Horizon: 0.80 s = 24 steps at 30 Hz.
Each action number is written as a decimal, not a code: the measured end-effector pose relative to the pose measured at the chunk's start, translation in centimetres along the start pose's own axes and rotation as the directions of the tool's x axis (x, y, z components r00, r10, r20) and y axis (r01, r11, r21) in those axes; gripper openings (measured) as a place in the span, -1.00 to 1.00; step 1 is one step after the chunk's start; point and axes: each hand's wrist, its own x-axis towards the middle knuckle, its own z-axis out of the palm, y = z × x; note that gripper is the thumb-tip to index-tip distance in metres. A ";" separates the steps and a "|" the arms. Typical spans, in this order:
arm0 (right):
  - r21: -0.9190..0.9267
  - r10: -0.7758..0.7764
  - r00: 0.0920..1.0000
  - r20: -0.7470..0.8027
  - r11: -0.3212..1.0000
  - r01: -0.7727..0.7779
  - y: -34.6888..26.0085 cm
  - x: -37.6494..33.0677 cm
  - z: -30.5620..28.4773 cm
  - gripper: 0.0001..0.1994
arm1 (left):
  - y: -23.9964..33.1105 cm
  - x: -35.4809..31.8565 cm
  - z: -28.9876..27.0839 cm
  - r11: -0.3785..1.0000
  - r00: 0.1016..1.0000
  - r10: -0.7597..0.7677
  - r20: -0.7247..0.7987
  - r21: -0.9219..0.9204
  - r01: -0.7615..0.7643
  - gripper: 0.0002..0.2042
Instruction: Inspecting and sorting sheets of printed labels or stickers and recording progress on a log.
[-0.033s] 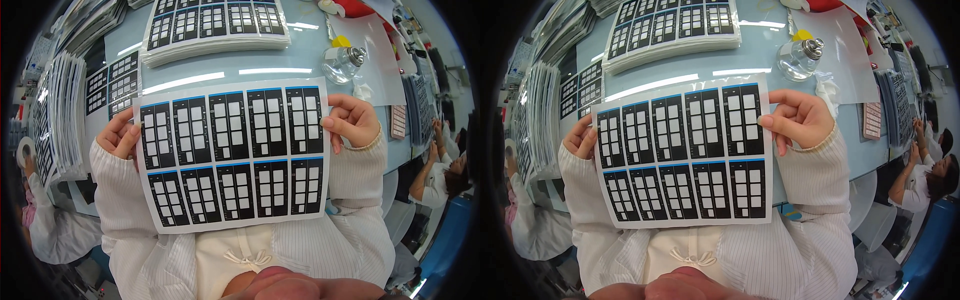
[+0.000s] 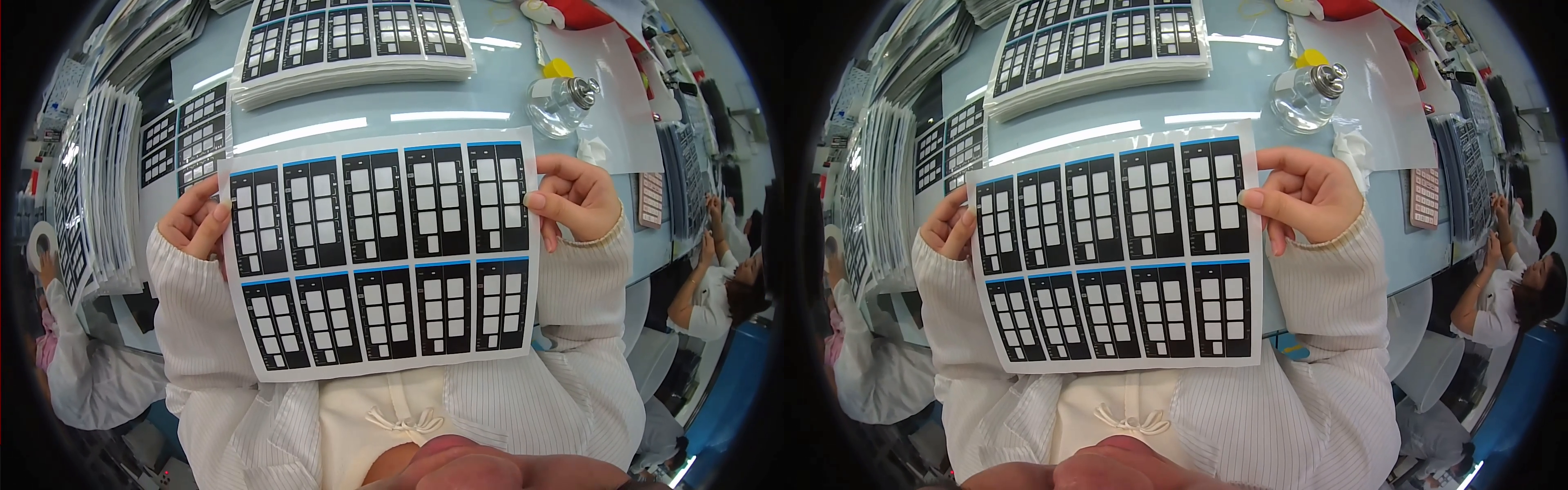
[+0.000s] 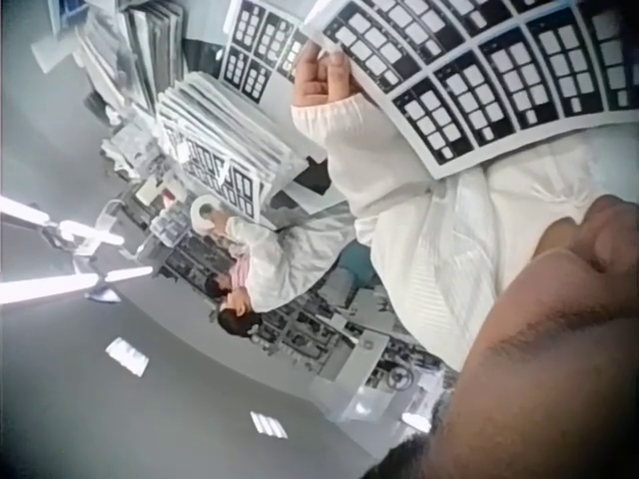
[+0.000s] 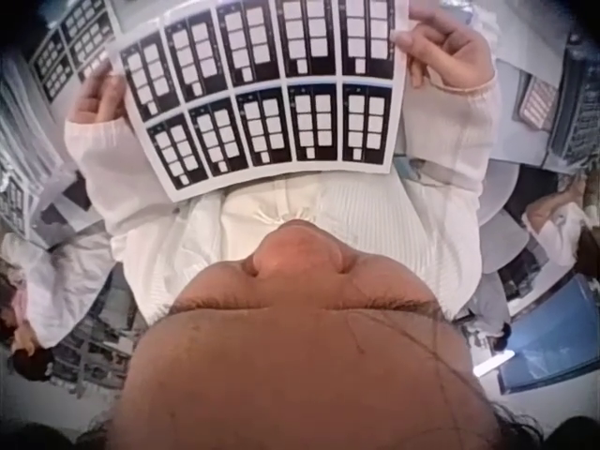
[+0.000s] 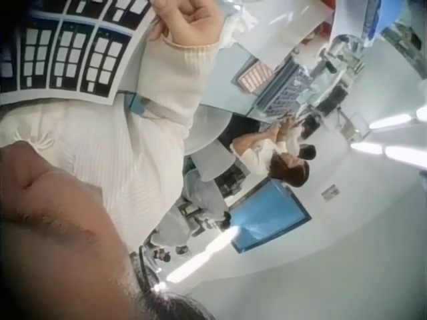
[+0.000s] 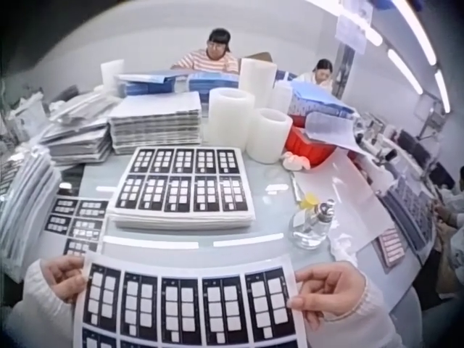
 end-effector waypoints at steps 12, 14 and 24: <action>-0.003 -0.011 1.000 0.015 1.000 0.011 -0.3 0.2 0.0 -0.70 | 0.0 0.0 0.0 1.000 1.000 0.001 -0.006 -0.025 -0.001 -0.65; 0.003 -0.009 1.000 0.005 1.000 0.009 -0.4 0.0 0.0 -0.70 | -0.1 0.1 -0.1 0.999 1.000 0.016 -0.001 -0.034 -0.016 -0.65; 0.012 -0.021 1.000 -0.011 1.000 0.021 0.0 -0.3 0.7 -0.69 | 0.6 -0.8 -0.1 0.999 1.000 -0.016 -0.001 -0.029 0.016 -0.65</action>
